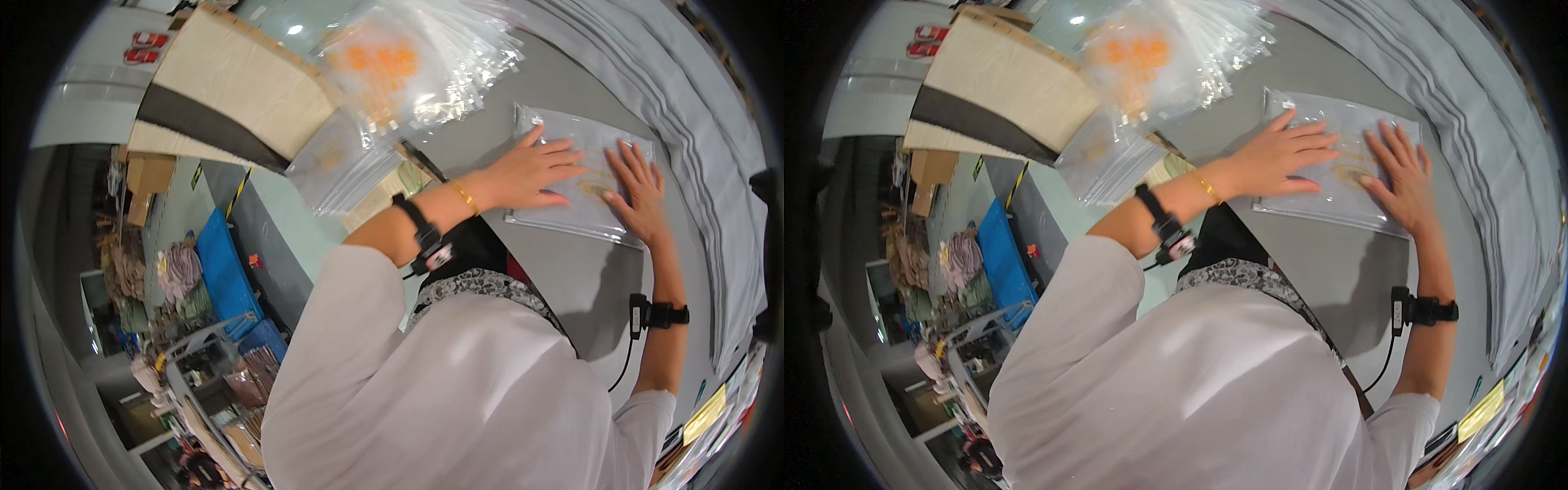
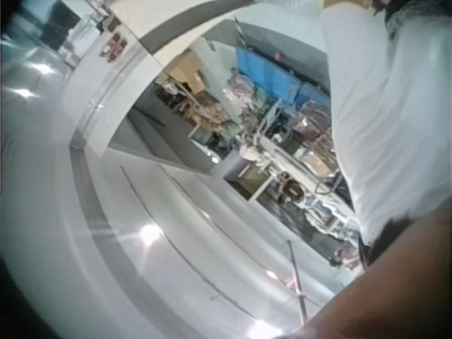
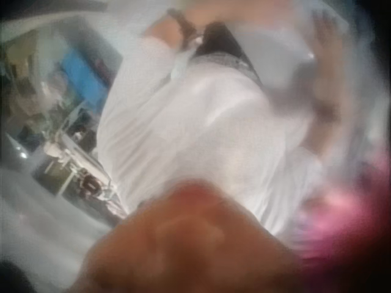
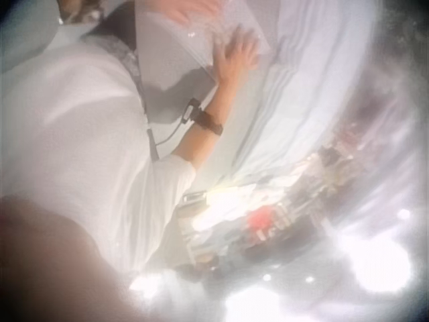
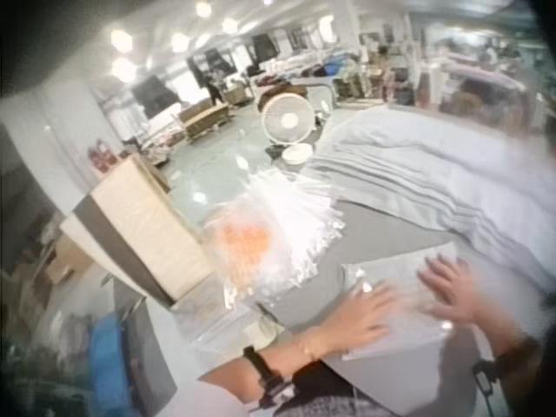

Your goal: The person folds gray fabric pieces on a table and places each folded piece into a clear plastic bag. The person repeats this process for multiple items, stacking the packaged pieces on the table.

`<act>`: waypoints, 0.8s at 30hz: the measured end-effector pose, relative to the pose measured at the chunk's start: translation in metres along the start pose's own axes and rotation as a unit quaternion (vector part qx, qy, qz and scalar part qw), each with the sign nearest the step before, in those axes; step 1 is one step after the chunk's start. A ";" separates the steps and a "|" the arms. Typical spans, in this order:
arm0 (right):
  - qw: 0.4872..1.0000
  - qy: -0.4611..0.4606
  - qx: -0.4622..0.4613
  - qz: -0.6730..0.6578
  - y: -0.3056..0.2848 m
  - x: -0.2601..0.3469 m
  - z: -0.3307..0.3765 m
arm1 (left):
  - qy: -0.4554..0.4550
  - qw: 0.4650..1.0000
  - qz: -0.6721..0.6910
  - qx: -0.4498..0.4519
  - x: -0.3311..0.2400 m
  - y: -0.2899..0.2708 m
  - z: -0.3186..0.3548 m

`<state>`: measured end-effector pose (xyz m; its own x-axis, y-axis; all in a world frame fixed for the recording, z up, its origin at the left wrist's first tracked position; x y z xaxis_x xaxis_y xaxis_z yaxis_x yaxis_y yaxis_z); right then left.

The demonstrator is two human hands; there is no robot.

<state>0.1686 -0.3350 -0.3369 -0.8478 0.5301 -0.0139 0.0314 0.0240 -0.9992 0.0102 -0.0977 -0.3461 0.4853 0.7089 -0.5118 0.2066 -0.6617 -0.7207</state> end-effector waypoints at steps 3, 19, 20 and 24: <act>0.999 -0.004 -0.050 0.018 -0.006 0.001 0.012 | -0.242 0.957 0.056 0.150 -0.021 -0.015 0.085; 0.970 -0.136 0.056 -0.193 -0.024 0.212 -0.009 | -0.312 0.619 0.353 -0.628 -0.070 -0.201 0.359; 0.969 -0.158 0.023 -0.190 -0.026 0.211 -0.008 | -0.377 0.635 0.276 -0.615 -0.041 -0.220 0.364; 0.976 -0.130 0.047 -0.167 -0.026 0.210 -0.004 | -0.507 0.805 -0.212 -0.223 0.115 -0.223 0.332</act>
<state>-0.0081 -0.2207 -0.3137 -0.9084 0.2721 0.3173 -0.3089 0.0746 -0.9482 -0.2623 0.2125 -0.3997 -0.6066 0.5786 -0.5452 0.5651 -0.1686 -0.8076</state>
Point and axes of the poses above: each hand's wrist, its own z-axis away from the middle knuckle, its own y-axis out of the palm, x = y × z, the point moved 3 cm from there along -z, towards the middle knuckle, and after that the axes turned 7 degrees about z, right-handed, at the moved point
